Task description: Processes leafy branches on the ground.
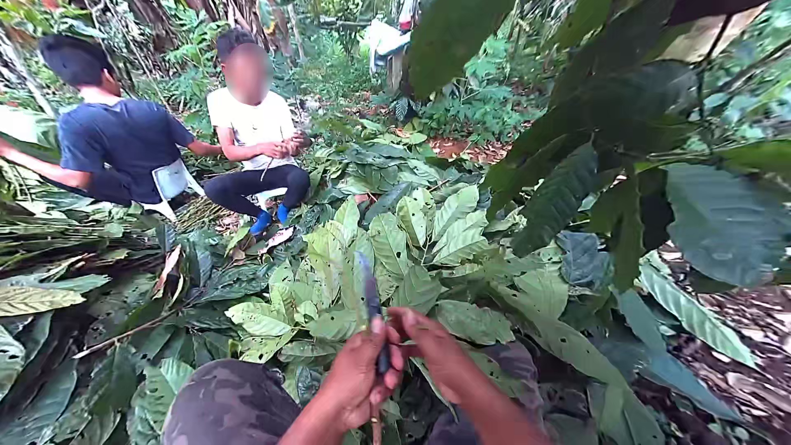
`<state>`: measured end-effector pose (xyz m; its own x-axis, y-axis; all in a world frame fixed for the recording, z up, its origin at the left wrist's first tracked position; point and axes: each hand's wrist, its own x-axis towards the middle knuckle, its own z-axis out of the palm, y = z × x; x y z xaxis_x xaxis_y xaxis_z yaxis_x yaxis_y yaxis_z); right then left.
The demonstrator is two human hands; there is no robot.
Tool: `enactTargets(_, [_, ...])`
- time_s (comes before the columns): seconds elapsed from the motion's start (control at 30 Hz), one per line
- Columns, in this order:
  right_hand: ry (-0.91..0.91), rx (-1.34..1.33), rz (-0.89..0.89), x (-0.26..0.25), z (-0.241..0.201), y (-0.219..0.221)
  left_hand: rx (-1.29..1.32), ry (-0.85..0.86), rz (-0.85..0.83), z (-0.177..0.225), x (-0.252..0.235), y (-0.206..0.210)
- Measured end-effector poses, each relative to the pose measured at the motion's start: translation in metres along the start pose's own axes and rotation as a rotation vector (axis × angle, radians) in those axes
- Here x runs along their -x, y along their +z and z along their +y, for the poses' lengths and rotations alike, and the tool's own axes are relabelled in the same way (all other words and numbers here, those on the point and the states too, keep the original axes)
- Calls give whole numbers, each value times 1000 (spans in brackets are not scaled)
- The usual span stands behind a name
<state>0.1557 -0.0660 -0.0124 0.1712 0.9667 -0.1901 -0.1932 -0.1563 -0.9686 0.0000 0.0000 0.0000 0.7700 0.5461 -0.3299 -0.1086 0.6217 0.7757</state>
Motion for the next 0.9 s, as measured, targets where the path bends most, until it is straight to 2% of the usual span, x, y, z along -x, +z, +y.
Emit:
enactTargets(0.07, [85,-221,-17,-4,23,8,-87,-138,-79,-17,-17,3])
enactTargets(0.17, [60,-410,164,-3,44,3,-233,-186,-117,-28,-38,-4])
enactTargets(0.2, [32,-425,252,-5,52,-3,-324,-177,-80,-31,-45,-9])
enactTargets(0.27, [-29,-522,454,-11,63,-23,-528,-175,143,-42,-64,-26])
enactTargets(0.33, [-73,-602,601,-12,64,-48,-629,-261,416,-66,-91,-55])
enactTargets(0.37, [-87,-598,638,-9,62,-58,-615,-345,498,-81,-103,-71])
enactTargets(0.43, [-109,-536,634,-2,61,-71,-527,-524,551,-114,-118,-91])
enactTargets(0.5, [-92,-435,560,3,61,-76,-399,-571,524,-135,-127,-95])
enactTargets(0.6, [-79,-308,500,14,65,-80,-201,-382,527,-138,-134,-83])
enactTargets(0.7, [-133,-249,454,26,67,-89,-24,-122,479,-93,-132,-62])
enactTargets(0.8, [-113,193,323,31,47,-95,-17,115,460,-25,-114,-22])
enactTargets(0.9, [-301,705,222,32,9,-95,-115,300,354,22,-73,18])
